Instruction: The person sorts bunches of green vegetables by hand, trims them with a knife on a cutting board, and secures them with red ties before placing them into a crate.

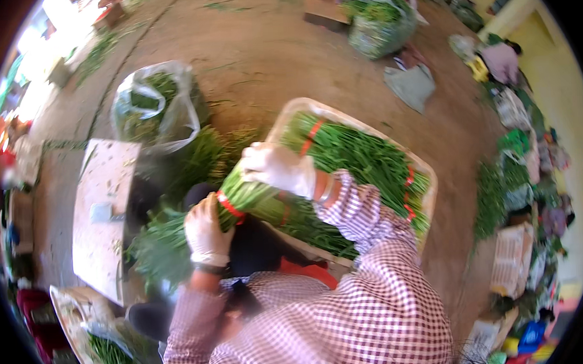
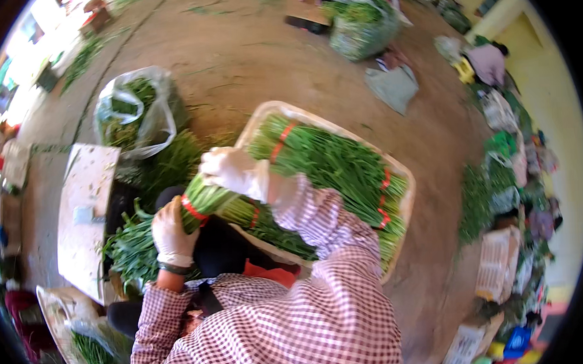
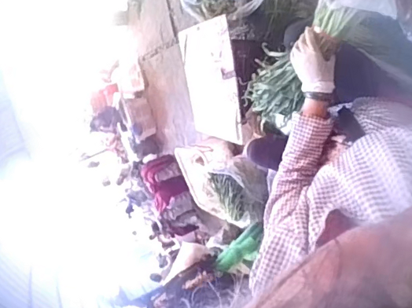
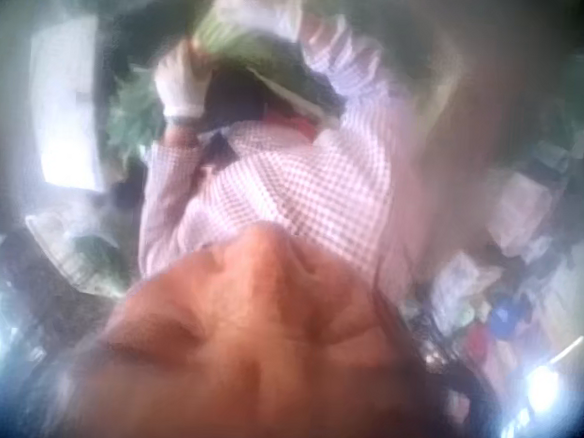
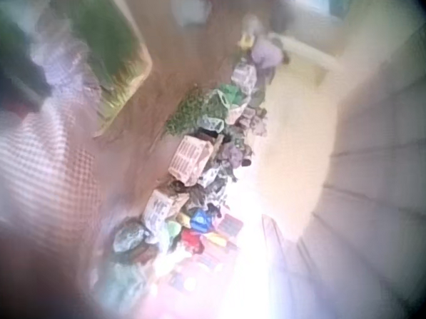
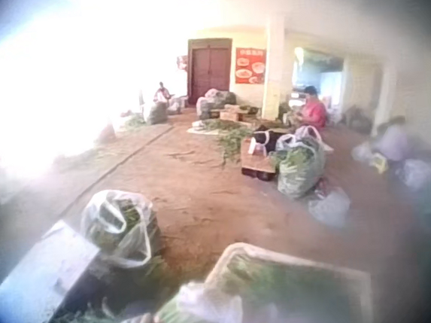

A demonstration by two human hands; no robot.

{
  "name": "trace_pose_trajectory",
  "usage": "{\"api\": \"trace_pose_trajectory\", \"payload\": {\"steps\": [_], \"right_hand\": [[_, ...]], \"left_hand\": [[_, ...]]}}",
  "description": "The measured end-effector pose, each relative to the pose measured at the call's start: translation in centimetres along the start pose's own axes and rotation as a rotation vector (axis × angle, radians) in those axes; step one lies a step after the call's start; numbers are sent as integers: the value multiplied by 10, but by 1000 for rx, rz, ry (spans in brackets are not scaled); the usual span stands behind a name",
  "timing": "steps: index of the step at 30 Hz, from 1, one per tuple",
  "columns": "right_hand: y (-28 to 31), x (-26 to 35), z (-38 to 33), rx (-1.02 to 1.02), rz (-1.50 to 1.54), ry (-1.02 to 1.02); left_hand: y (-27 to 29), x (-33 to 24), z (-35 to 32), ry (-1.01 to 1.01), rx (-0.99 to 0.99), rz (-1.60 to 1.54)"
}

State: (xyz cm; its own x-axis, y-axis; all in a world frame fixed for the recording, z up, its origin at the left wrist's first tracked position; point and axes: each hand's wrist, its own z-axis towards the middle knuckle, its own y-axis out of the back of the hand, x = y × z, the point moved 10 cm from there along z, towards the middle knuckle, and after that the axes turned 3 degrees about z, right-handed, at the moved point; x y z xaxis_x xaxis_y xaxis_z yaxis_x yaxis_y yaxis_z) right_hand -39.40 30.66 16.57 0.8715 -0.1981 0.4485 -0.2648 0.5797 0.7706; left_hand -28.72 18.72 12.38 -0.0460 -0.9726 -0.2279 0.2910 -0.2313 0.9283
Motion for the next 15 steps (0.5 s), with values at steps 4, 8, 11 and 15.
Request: {"api": "trace_pose_trajectory", "payload": {"steps": [4, 8, 11, 15], "right_hand": [[-8, -33, -8, -201, 412, -238], [18, -67, -45, -458, 382, -625], [49, -26, -25, -314, -141, -431], [-12, 47, -22, 296, -257, -206]], "left_hand": [[-5, 6, -6, 3, -46, -5], [-9, 5, -6, -4, -18, 8], [-8, 5, -3, -20, 8, 38], [-7, -20, 16, -113, 159, 110]]}}
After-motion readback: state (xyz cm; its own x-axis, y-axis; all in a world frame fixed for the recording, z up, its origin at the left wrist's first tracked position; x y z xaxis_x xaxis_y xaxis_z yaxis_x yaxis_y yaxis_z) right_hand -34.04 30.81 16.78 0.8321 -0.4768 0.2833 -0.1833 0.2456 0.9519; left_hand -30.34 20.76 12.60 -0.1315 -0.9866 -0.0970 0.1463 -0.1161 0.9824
